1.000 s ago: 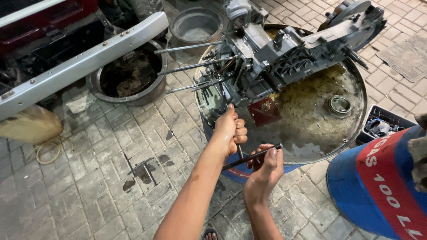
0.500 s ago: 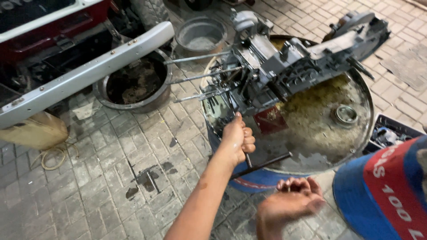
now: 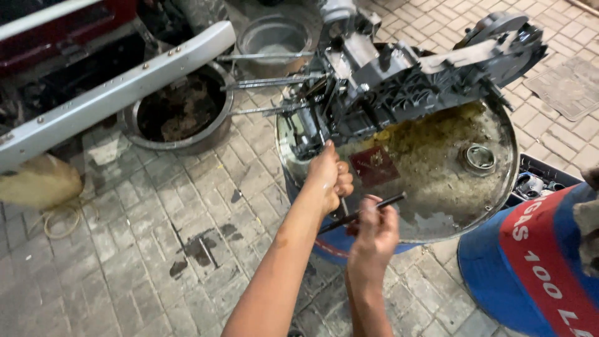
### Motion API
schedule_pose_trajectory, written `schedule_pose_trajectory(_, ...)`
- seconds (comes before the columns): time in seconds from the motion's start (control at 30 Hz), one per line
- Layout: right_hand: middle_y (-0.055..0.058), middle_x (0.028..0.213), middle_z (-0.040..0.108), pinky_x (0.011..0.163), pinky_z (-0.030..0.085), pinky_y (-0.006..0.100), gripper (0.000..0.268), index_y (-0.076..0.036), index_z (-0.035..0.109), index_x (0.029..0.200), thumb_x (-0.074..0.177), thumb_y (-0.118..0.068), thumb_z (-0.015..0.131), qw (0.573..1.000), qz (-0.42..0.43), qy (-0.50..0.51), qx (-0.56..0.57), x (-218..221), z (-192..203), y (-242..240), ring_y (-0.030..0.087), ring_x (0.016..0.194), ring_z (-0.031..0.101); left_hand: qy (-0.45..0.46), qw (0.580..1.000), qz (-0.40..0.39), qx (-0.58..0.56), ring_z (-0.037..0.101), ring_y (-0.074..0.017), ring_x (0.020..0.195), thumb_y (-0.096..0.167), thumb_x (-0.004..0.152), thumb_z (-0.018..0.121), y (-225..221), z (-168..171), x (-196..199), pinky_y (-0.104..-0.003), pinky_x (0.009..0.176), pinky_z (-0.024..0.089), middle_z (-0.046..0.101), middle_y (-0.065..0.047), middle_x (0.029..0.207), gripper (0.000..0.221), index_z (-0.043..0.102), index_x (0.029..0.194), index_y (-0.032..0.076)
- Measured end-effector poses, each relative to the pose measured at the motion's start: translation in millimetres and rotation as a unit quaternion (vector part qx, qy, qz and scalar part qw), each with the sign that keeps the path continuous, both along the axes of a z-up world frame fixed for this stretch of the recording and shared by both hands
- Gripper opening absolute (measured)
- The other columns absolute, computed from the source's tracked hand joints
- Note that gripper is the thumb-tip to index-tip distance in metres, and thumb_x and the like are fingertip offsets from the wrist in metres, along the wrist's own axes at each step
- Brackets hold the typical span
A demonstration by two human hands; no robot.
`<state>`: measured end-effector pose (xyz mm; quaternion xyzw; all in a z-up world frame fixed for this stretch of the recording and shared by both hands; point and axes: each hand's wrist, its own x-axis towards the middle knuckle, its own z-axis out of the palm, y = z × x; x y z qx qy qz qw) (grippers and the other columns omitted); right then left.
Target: Using a T-handle wrench to loosen bolts on a motorcycle engine casing resting on a barrel.
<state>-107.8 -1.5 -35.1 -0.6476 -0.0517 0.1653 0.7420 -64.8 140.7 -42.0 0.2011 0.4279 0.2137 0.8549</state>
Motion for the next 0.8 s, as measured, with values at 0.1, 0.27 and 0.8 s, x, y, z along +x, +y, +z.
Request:
schedule_pose_trajectory(0.1,0.004,0.069,0.057,0.058,0.054,0.03,0.021,0.002,0.069,0.105,0.105,-0.016,0.058,0.989,0.076,0.095,0.086,10,6,23,0.014,0.061,0.056,0.001,0.999,-0.039,0.002,0.02,-0.0093,0.04,0.045,0.114,0.041,2,6,-18,-0.026,0.033,0.011,0.029,0.003,0.057,0.042,0.034,0.085,0.016)
schedule_pose_trajectory(0.27,0.015,0.079,0.062,0.055,0.05,0.03,0.025,0.003,0.064,0.123,0.101,-0.008,0.057,0.949,0.139,0.252,0.129,19,7,22,0.016,0.058,0.054,0.136,0.96,-0.148,0.195,0.038,-0.017,0.056,0.045,0.11,0.039,11,16,-39,-0.033,0.048,0.035,0.042,-0.003,0.067,0.042,0.047,0.084,0.012)
schedule_pose_trajectory(0.8,0.017,0.079,0.046,0.057,0.026,0.032,0.052,0.01,0.058,0.138,0.093,0.01,0.033,0.928,0.143,0.295,0.176,20,-13,9,0.015,0.052,0.028,0.553,0.28,-0.22,0.753,0.056,-0.0297,0.125,0.063,0.094,0.063,102,48,-78,-0.051,0.105,0.04,0.064,-0.012,0.133,0.067,0.06,0.139,0.013)
